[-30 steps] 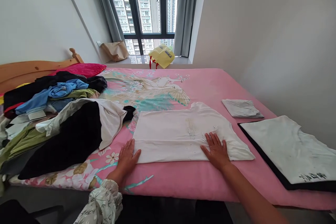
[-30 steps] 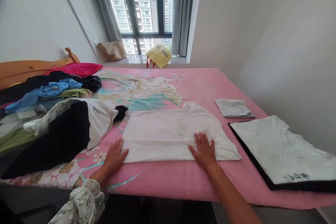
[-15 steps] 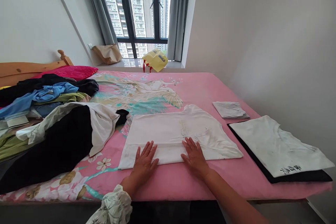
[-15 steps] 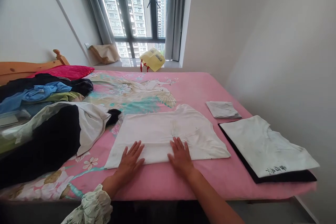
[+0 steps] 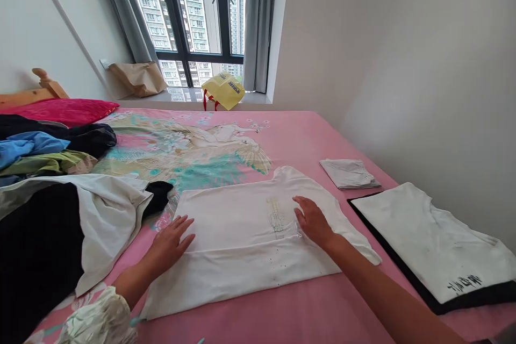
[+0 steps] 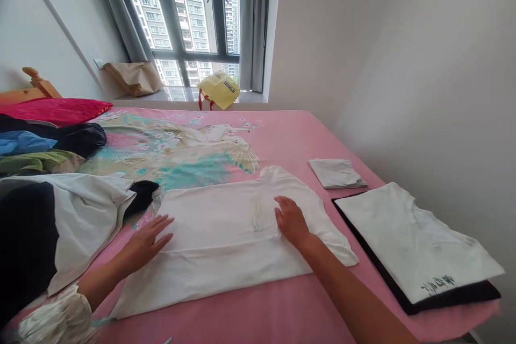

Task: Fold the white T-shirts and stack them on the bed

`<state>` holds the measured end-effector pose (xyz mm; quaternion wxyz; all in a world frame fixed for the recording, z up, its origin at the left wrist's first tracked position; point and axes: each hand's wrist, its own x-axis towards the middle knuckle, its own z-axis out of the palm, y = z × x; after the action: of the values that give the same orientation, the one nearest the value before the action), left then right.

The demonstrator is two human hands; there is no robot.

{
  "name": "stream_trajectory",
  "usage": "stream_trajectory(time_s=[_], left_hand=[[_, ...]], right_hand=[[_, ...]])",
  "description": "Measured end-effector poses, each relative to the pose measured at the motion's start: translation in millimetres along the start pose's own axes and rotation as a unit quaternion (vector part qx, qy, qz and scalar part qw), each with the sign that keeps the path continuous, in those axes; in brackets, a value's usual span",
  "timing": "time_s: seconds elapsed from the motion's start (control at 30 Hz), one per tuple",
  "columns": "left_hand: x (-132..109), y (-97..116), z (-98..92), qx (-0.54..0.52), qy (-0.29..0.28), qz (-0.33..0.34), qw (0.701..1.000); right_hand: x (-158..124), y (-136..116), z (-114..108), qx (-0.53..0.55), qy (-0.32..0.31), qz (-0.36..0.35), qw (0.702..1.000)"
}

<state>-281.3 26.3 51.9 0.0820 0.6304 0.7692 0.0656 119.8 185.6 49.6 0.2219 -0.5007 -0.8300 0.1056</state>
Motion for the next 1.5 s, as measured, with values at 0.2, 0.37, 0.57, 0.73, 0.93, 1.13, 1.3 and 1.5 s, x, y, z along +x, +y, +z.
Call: stream_trajectory(time_s=[0.2, 0.37, 0.57, 0.73, 0.93, 1.13, 1.3, 1.5], left_hand=[[95, -45, 13.3, -0.086, 0.098, -0.115, 0.985], [119, -58, 42.1, -0.098, 0.166, -0.193, 0.962], [133, -69, 48.5, -0.100, 0.174, -0.121, 0.972], [149, -74, 41.2, -0.121, 0.133, -0.102, 0.978], [166, -62, 1.5, -0.250, -0.027, -0.170, 0.953], [123, -55, -42.5, -0.304, -0.037, -0.110, 0.946], [42, -53, -48.1, -0.126, 0.108, 0.096, 0.982], [-26, -54, -1.8, -0.035, 0.123, 0.139, 0.982]], right_hand=[[105, 66, 13, -0.007, -0.012, 0.145, 0.989], [157, 103, 32, -0.023, -0.050, 0.187, 0.981], [216, 135, 44, 0.014, -0.254, 0.208, 0.944], [234, 115, 35, 0.086, -0.329, 0.250, 0.907], [209, 85, 15, 0.132, -0.228, 0.277, 0.924], [145, 65, -50, 0.205, -0.134, 0.169, 0.955], [52, 57, -79, 0.175, -0.123, 0.107, 0.971], [-39, 81, -39, 0.177, -0.088, 0.062, 0.978]])
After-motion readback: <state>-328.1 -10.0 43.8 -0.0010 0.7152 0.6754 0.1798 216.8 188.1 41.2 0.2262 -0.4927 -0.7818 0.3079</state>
